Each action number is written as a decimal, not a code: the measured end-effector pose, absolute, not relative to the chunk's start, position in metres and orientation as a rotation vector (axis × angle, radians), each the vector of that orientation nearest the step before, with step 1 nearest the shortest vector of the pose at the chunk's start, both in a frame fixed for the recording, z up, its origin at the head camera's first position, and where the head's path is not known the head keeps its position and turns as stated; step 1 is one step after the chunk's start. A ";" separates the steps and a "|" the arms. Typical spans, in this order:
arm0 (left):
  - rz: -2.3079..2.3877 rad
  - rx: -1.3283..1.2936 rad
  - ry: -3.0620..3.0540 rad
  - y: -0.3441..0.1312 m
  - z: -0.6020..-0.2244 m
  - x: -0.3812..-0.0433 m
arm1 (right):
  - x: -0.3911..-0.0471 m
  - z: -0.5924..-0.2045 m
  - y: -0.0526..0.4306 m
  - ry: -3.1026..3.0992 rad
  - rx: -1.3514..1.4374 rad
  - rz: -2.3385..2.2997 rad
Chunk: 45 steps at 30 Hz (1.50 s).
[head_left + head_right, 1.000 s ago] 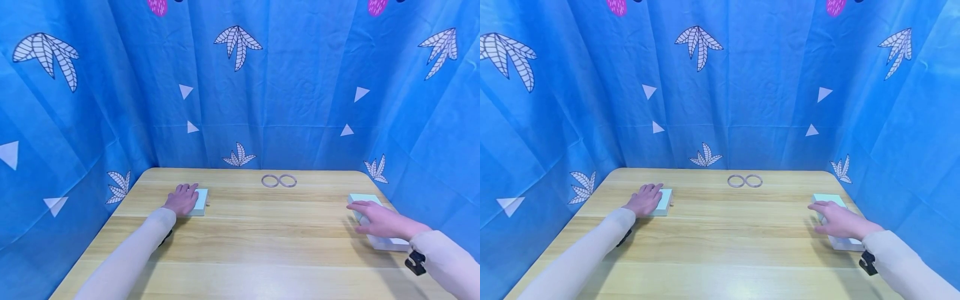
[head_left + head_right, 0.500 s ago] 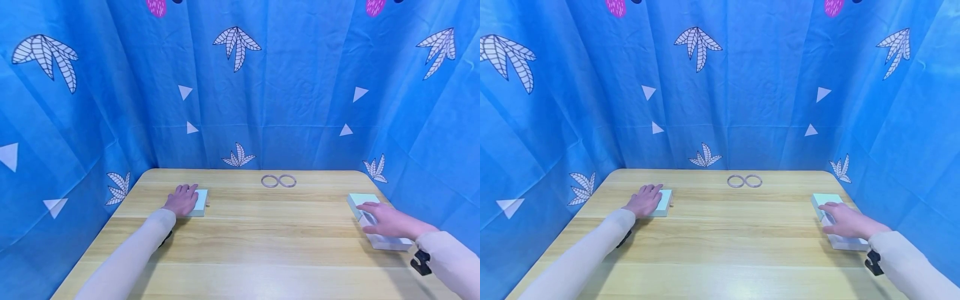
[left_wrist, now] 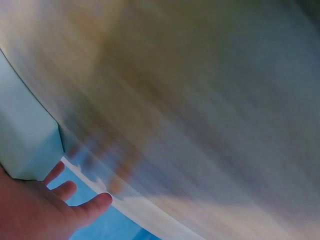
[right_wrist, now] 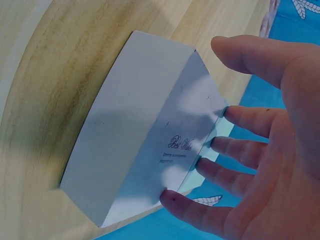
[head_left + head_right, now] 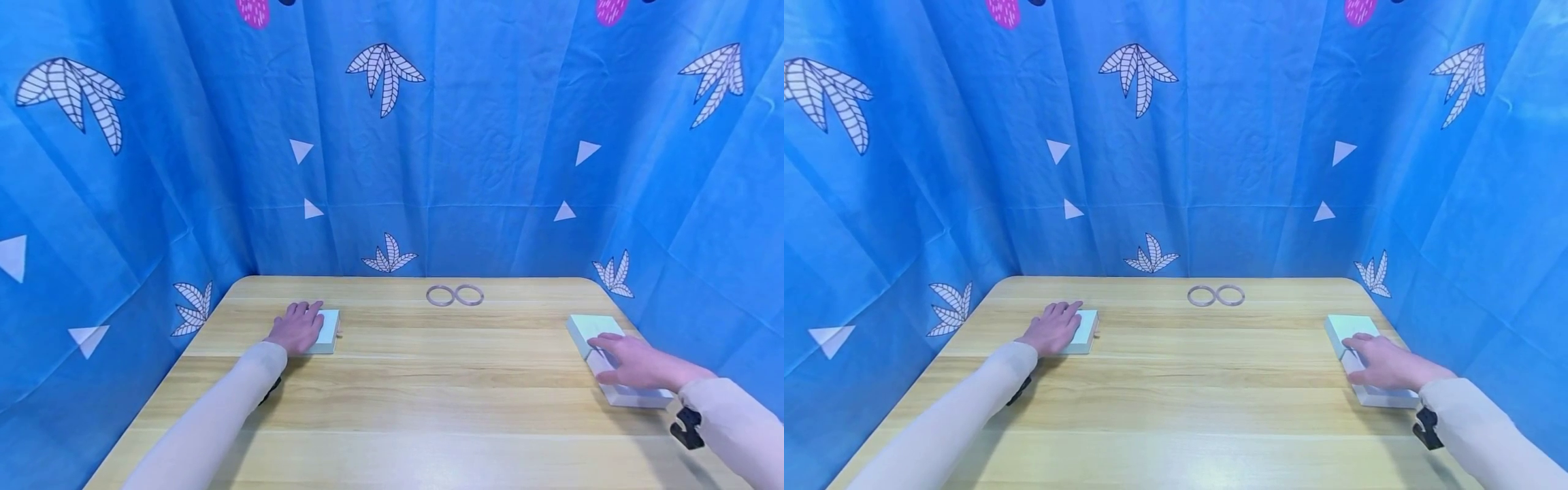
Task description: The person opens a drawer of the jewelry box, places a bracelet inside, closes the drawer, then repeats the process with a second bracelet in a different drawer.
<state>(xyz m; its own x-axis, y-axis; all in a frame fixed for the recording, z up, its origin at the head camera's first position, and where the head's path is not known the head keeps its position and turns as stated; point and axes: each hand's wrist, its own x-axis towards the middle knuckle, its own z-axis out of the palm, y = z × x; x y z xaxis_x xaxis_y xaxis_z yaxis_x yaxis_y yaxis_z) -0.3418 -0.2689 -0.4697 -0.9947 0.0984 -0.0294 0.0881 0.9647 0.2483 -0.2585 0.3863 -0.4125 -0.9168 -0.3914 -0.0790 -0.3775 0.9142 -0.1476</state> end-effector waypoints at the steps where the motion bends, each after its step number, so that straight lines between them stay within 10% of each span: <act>1: 0.385 0.144 3.072 -0.269 -0.470 -0.341 | -0.259 -0.413 0.386 2.967 -0.594 -0.191; 45: 0.390 0.128 3.080 -0.267 -0.470 -0.341 | -0.273 -0.398 0.379 2.934 -0.635 -0.234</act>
<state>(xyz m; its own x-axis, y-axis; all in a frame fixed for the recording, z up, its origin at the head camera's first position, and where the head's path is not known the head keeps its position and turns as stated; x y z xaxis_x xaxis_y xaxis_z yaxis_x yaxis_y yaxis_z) -0.3412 -0.2672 -0.4696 -0.9960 0.0862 -0.0237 0.0776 0.9650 0.2504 -0.2730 0.3793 -0.3977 -0.9030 -0.4192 -0.0943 -0.3989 0.8995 -0.1783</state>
